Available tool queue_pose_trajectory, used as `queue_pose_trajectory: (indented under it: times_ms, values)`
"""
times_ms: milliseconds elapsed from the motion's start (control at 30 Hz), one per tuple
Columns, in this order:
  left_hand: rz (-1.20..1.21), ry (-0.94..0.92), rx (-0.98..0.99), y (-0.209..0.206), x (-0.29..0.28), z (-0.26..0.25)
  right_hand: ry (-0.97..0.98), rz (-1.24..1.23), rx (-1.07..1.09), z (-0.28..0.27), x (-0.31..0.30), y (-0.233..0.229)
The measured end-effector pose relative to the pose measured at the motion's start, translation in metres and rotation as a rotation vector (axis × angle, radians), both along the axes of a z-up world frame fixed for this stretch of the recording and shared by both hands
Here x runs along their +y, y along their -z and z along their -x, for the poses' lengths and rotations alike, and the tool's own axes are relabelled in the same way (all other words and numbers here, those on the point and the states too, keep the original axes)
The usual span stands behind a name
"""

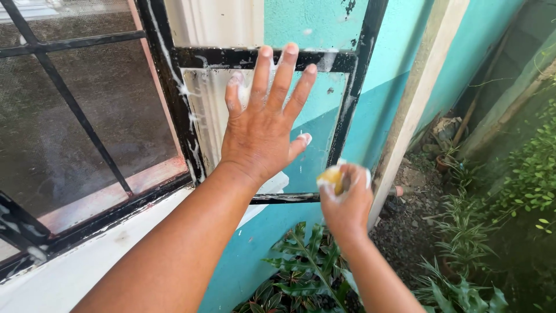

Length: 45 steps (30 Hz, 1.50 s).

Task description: The person is cleaning outdoor window frames and glass panes using a sponge and soapy water.

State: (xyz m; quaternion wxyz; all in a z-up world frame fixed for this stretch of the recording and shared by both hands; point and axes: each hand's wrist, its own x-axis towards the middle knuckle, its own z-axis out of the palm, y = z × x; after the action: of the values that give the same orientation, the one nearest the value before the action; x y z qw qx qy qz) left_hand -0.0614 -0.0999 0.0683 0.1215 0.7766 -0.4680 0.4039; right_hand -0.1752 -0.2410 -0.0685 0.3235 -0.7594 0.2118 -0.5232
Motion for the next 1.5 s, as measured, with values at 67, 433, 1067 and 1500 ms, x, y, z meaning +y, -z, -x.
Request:
queue_pose_trajectory:
  times_ms: [67,433,1067,1500]
  values:
    - [0.005,0.005,-0.005,-0.001,-0.002,0.0,0.022,0.025,-0.008,-0.003,-0.006,-0.029]
    - [-0.003,-0.016,0.016,-0.007,0.002,0.006,-0.096,0.19,-0.241,-0.011,-0.009,-0.075]
    - [-0.029,-0.05,0.025,-0.005,0.004,0.01,0.012,0.291,-0.262,-0.026,-0.027,-0.136]
    - [-0.002,-0.014,0.017,-0.005,0.003,0.008,0.042,0.328,-0.162,-0.011,-0.009,-0.047]
